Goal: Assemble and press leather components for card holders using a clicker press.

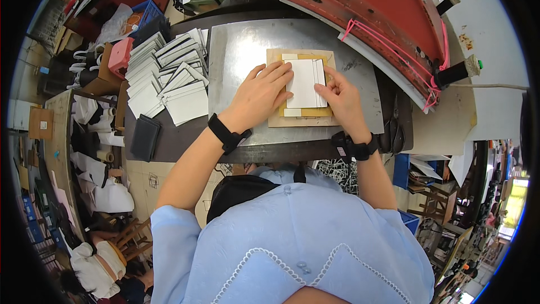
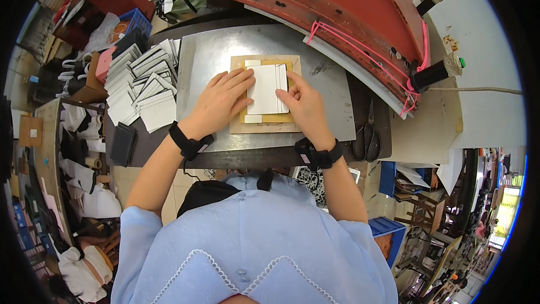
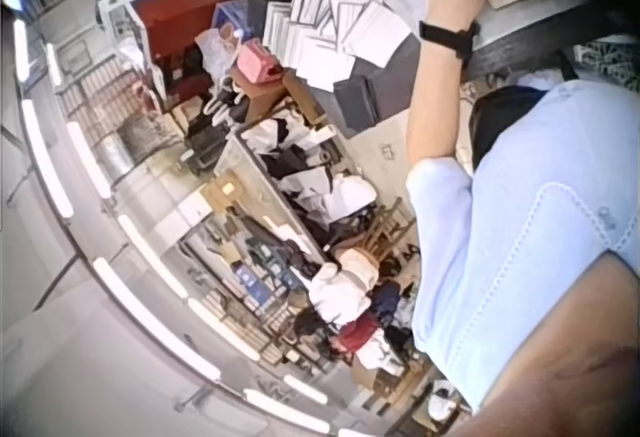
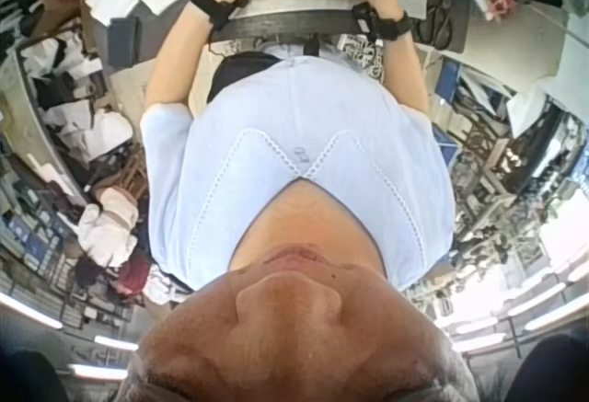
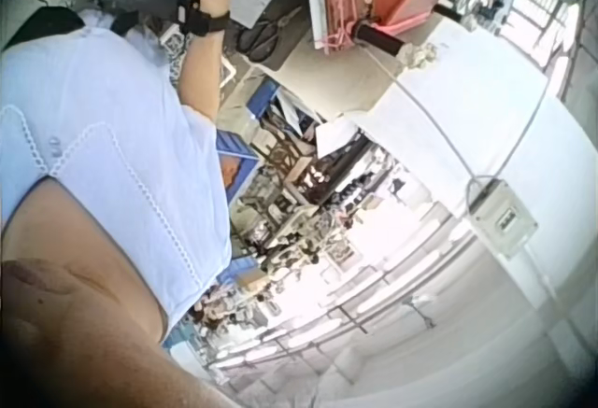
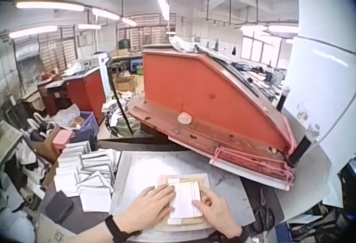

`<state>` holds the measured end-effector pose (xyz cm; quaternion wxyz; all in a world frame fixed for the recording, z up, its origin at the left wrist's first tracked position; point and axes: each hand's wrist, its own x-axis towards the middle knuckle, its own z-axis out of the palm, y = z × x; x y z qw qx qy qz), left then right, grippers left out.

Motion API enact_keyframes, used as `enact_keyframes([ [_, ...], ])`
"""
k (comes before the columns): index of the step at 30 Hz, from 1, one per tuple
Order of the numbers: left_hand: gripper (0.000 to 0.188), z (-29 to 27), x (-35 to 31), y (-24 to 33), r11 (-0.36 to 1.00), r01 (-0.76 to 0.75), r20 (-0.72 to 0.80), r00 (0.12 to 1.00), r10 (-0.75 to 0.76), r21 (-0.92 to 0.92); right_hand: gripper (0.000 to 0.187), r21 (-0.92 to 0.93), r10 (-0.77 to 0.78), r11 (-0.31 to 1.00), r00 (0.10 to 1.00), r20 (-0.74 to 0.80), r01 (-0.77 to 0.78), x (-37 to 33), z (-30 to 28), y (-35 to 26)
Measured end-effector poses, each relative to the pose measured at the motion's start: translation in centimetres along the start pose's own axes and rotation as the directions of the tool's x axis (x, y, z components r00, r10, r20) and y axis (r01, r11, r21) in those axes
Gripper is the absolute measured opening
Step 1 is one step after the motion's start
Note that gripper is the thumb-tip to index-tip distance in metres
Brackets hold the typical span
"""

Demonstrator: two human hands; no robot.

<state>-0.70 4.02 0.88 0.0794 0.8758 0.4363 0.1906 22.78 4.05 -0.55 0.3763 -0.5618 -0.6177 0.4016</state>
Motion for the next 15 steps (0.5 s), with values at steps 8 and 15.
enact_keyframes([
  [8, 0.049, 0.3, -0.3, 0.0, 0.999, 0.016, 0.005, 1.0, -0.016, -0.039, 0.057, -0.064, -0.037, 0.997, 0.999, 0.023, 0.039, -0.2, -0.3, -0.8],
  [15, 0.06, 0.0, -0.6, -0.2, 0.996, 0.032, 0.056, 0.998, -0.027, -0.081, 0.057, -0.092, -0.024, 0.995, 0.999, 0.031, 0.027, -0.3, -0.3, -1.3],
])
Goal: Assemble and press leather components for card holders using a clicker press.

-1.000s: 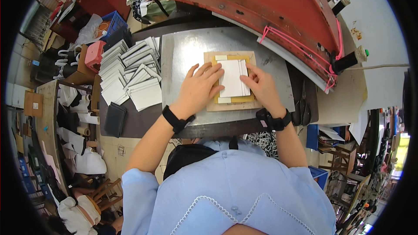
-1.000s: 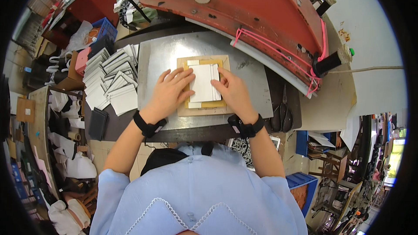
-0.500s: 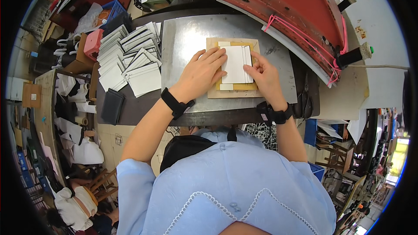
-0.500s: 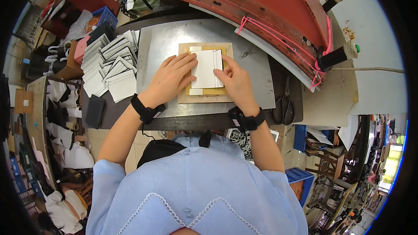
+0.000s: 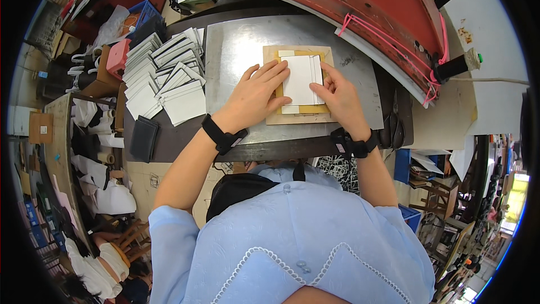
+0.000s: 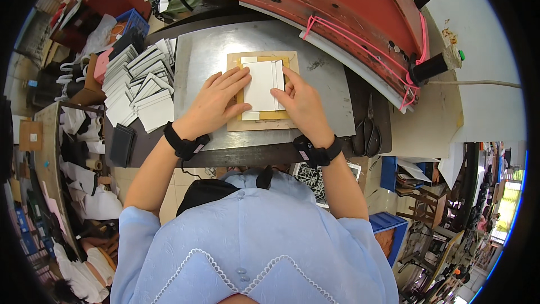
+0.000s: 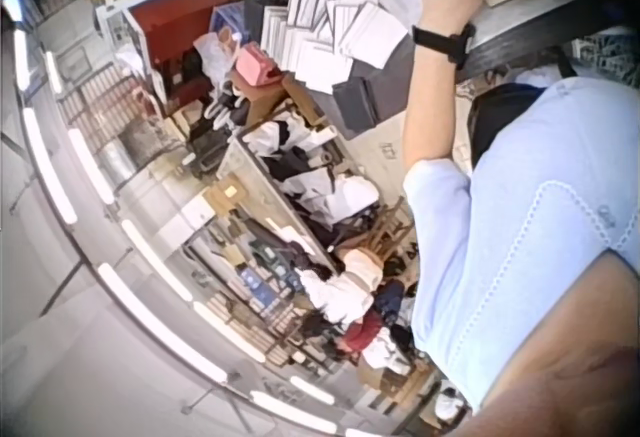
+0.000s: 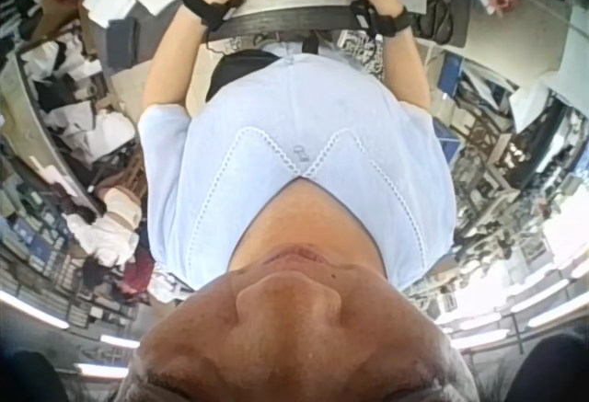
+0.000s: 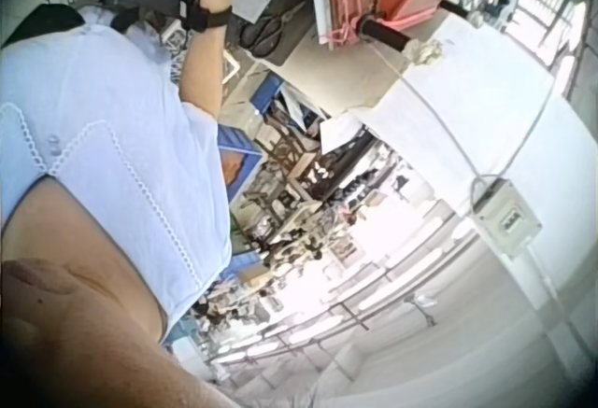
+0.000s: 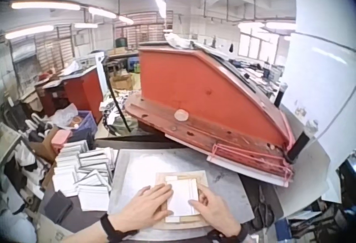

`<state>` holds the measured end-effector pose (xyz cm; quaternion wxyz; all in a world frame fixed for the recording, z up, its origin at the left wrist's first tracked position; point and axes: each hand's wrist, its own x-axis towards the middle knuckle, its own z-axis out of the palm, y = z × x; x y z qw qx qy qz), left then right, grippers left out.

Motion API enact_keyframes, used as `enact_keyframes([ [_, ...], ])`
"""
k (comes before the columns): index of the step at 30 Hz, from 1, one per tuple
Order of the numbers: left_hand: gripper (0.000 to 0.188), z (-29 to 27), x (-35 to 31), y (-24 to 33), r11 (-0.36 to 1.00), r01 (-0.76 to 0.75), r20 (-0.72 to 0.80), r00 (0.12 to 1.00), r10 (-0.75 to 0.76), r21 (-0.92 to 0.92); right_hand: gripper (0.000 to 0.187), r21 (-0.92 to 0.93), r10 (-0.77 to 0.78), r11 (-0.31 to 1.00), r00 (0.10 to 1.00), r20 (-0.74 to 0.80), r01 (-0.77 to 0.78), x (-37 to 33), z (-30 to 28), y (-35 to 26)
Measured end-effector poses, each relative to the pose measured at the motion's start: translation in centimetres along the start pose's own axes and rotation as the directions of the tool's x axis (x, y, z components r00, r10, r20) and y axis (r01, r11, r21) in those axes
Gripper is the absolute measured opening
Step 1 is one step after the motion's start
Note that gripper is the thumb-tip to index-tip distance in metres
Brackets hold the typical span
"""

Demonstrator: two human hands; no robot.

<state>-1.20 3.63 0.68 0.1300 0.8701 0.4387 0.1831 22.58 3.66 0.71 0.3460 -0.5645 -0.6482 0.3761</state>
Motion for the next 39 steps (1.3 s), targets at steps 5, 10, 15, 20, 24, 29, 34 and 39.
enact_keyframes([
  [5, 0.061, -0.7, 0.2, 0.2, 0.998, -0.006, 0.034, 0.999, 0.003, 0.067, 0.056, 0.003, -0.015, 1.0, 1.0, 0.004, 0.015, 0.2, -0.1, 0.0],
  [10, 0.054, -0.7, 0.1, 0.9, 0.987, -0.032, 0.014, 0.999, 0.031, 0.155, 0.047, 0.042, -0.015, 0.999, 1.0, -0.001, 0.015, 0.0, -0.2, -0.2],
  [15, 0.051, -0.1, 0.0, 1.2, 0.987, -0.024, -0.032, 0.999, 0.03, 0.161, 0.037, 0.002, -0.043, 0.999, 0.998, 0.042, 0.043, 0.0, -0.7, -0.1],
  [20, 0.05, -0.3, 0.2, 1.2, 0.994, -0.012, -0.041, 0.999, 0.017, 0.109, 0.036, -0.018, -0.032, 0.999, 0.999, 0.04, 0.032, 0.1, -0.6, -0.4],
  [24, 0.053, -0.2, 0.2, 1.1, 0.995, -0.013, -0.054, 0.998, 0.019, 0.103, 0.036, -0.069, -0.051, 0.996, 0.997, 0.053, 0.054, 0.2, -0.6, -1.0],
  [29, 0.052, -0.5, 0.9, 0.9, 0.999, -0.048, -0.092, 0.995, 0.047, -0.004, 0.036, -0.116, -0.075, 0.99, 0.995, 0.063, 0.082, 0.2, -0.6, -1.2],
  [34, 0.041, 0.3, 1.2, 1.1, 0.996, -0.088, -0.075, 0.993, 0.087, -0.001, 0.034, -0.147, -0.105, 0.982, 0.992, 0.071, 0.114, 0.2, -0.6, -1.0],
  [39, 0.043, 0.3, 1.5, 0.7, 0.995, -0.1, -0.068, 0.993, 0.101, 0.01, 0.033, -0.268, -0.141, 0.949, 0.984, 0.111, 0.167, 0.2, -0.9, -0.8],
])
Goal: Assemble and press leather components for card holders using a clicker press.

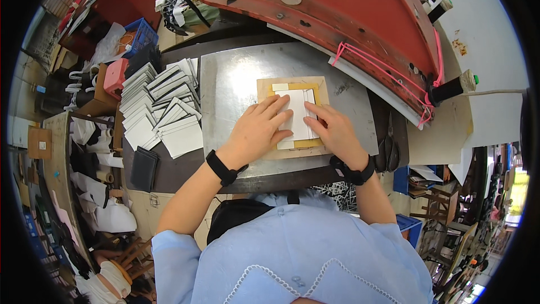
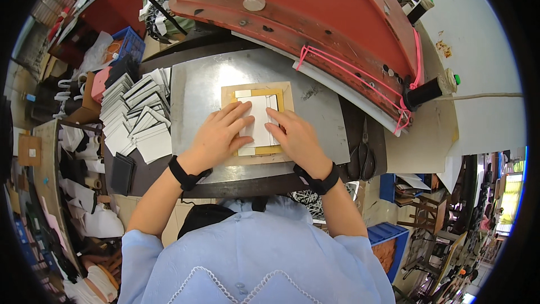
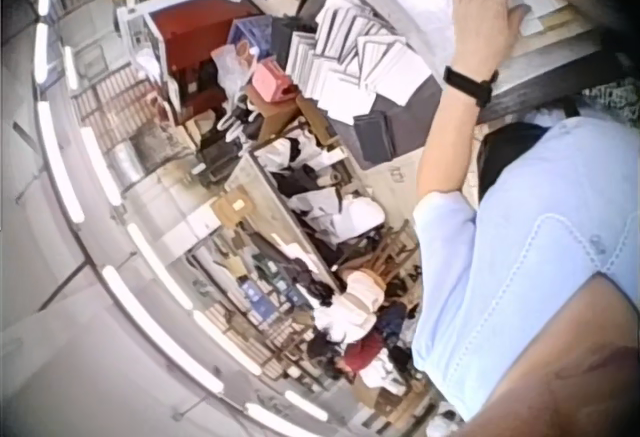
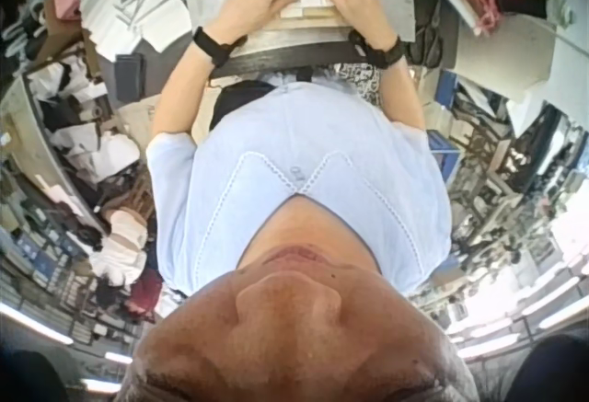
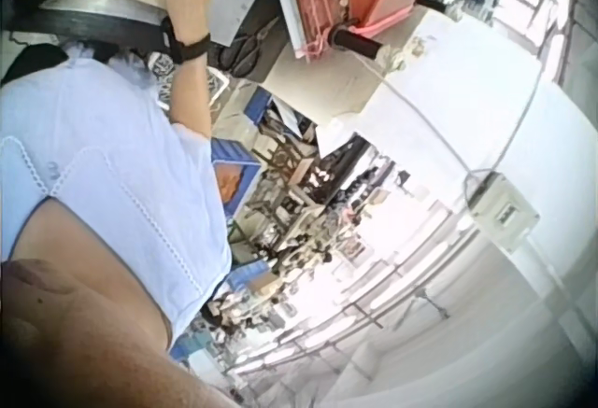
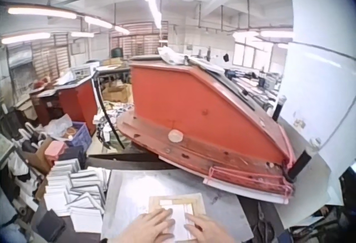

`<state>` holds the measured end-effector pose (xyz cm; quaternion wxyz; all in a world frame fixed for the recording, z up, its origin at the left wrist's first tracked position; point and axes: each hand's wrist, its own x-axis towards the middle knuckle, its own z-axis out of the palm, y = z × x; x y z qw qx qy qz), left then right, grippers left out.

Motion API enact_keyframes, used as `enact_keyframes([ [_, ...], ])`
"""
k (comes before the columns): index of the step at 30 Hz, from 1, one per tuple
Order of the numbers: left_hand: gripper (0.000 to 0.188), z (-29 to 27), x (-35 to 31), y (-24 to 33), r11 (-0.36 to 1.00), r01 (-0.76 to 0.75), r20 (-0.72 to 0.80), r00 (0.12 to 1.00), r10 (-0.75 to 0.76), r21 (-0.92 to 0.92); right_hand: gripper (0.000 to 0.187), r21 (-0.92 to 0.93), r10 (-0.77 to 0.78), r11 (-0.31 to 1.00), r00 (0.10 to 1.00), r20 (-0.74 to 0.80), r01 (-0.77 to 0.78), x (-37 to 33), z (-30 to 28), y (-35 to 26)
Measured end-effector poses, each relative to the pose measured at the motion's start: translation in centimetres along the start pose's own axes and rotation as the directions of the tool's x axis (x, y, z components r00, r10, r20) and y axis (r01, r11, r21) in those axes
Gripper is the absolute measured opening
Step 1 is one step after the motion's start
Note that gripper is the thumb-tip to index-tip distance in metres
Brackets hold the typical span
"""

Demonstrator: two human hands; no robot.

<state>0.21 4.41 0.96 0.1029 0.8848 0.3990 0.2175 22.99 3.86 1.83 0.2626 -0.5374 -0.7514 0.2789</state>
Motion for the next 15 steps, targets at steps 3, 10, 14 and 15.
enact_keyframes([
  [3, 0.045, -0.3, 0.3, -0.3, 1.0, 0.0, 0.042, 0.999, -0.001, 0.024, 0.031, -0.167, -0.116, 0.98, 0.993, -0.018, 0.111, 0.1, -0.4, -0.3],
  [10, 0.051, -0.8, 0.7, -0.3, 0.996, -0.045, 0.059, 0.997, 0.041, 0.074, 0.036, -0.181, -0.34, 0.923, 0.94, 0.024, 0.339, 0.6, 0.5, 1.5],
  [14, 0.05, -0.5, 0.8, -0.5, 0.995, -0.061, 0.043, 0.997, 0.058, 0.075, 0.041, -0.228, -0.377, 0.898, 0.925, 0.046, 0.377, 0.2, 0.8, 2.2],
  [15, 0.051, -0.5, 0.8, -0.4, 0.997, -0.053, 0.055, 0.997, 0.05, 0.057, 0.042, -0.242, -0.368, 0.898, 0.929, 0.05, 0.368, 0.0, 0.9, 2.2],
])
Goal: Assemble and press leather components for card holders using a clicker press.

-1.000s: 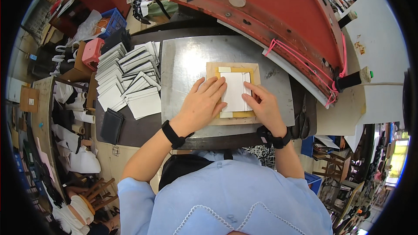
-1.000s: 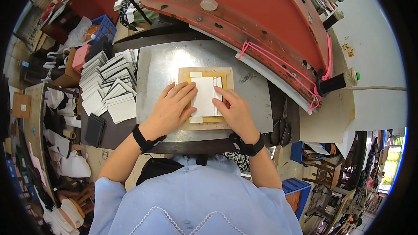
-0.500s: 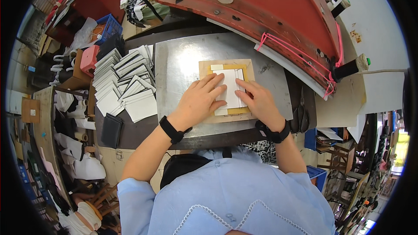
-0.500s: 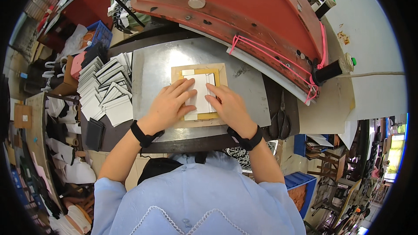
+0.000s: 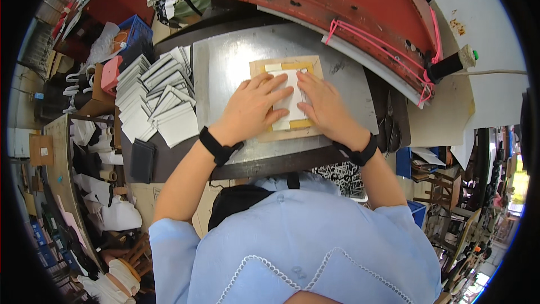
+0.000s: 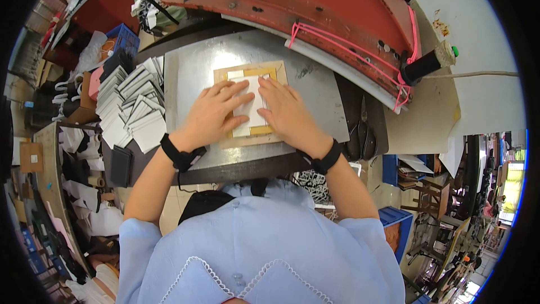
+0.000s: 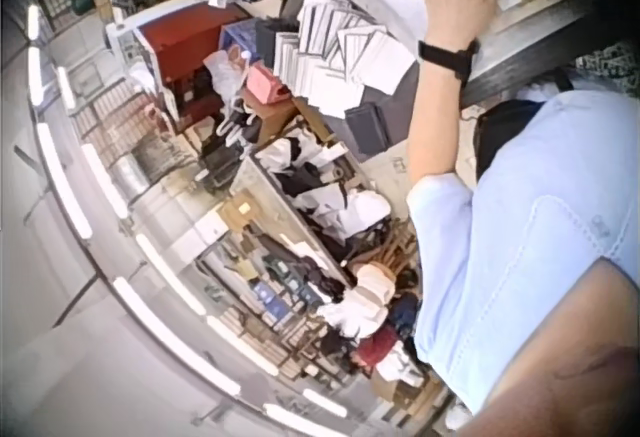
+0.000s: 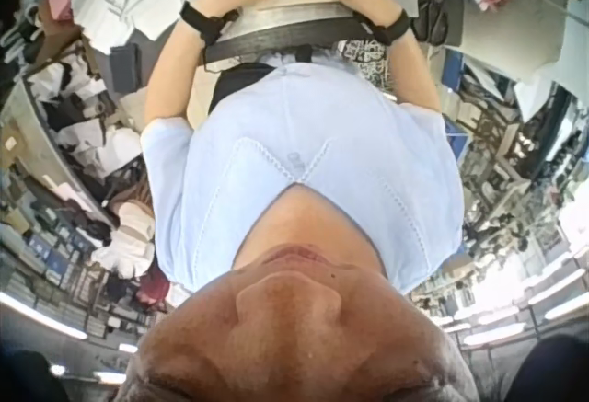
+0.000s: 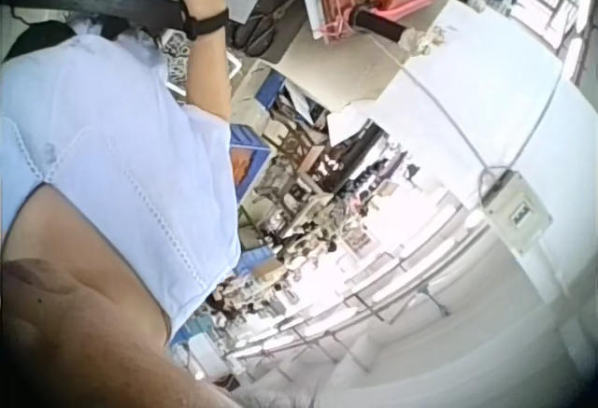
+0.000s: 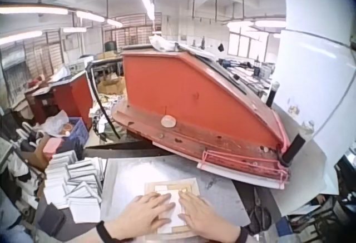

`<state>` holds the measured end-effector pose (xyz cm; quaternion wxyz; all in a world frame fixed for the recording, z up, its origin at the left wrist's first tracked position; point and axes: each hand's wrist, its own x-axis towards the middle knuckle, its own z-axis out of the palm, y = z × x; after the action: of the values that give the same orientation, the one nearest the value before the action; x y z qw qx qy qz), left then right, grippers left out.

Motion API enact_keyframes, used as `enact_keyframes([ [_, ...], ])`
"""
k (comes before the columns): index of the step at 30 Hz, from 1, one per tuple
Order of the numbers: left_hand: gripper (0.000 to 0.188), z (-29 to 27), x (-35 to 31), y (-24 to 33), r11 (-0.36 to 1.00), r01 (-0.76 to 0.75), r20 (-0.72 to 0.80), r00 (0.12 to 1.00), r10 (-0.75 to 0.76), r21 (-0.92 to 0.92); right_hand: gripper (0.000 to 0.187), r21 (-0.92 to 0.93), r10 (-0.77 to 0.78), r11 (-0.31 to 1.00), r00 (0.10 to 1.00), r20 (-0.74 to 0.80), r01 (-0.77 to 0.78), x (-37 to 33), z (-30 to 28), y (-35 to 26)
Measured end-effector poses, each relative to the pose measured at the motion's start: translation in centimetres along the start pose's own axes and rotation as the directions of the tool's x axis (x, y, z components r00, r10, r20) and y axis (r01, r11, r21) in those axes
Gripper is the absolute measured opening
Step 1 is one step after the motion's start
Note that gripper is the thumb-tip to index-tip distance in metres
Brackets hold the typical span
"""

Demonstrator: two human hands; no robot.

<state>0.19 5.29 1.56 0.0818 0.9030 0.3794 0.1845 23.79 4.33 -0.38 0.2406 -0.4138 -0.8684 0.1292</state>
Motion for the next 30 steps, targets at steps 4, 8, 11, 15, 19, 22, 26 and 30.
enact_keyframes([
  [4, 0.05, 0.2, 0.2, 0.1, 0.999, 0.027, 0.011, 1.0, -0.027, -0.034, 0.044, -0.024, 0.008, 1.0, 1.0, 0.01, -0.008, -0.1, 0.0, -0.1],
  [8, 0.049, 0.3, 0.2, 0.3, 1.0, 0.022, 0.008, 1.0, -0.022, 0.003, 0.041, -0.045, 0.0, 0.999, 1.0, -0.022, -0.001, -0.2, -0.2, -0.4],
  [11, 0.049, 0.1, 0.3, 0.3, 0.999, 0.018, 0.021, 1.0, -0.019, 0.044, 0.039, -0.134, -0.009, 0.991, 0.999, -0.039, 0.004, -0.2, -0.9, -1.8],
  [15, 0.049, 0.2, 0.3, 0.5, 0.998, 0.026, 0.018, 0.999, -0.027, 0.057, 0.039, -0.141, -0.056, 0.989, 0.998, -0.035, 0.051, -2.8, -1.5, -3.3],
  [19, 0.048, 0.6, 0.1, 0.8, 0.997, 0.025, 0.019, 0.999, -0.027, 0.079, 0.037, -0.202, -0.086, 0.977, 0.991, -0.102, 0.064, -3.9, -1.1, -4.5],
  [22, 0.049, -0.2, 0.5, 0.9, 0.995, 0.017, 0.035, 0.999, -0.02, 0.098, 0.036, -0.188, -0.068, 0.981, 0.994, -0.09, 0.05, -3.4, -1.7, -4.7],
  [26, 0.05, -0.4, 0.5, 1.1, 0.989, -0.012, 0.056, 0.998, 0.004, 0.147, 0.037, -0.151, 0.019, 0.988, 0.996, -0.088, -0.032, -2.8, -1.4, -4.4],
  [30, 0.048, -0.5, 0.7, 1.3, 0.98, -0.041, 0.065, 0.997, 0.029, 0.193, 0.041, -0.353, 0.008, 0.935, 1.0, -0.01, -0.011, -1.8, -1.0, -4.7],
])
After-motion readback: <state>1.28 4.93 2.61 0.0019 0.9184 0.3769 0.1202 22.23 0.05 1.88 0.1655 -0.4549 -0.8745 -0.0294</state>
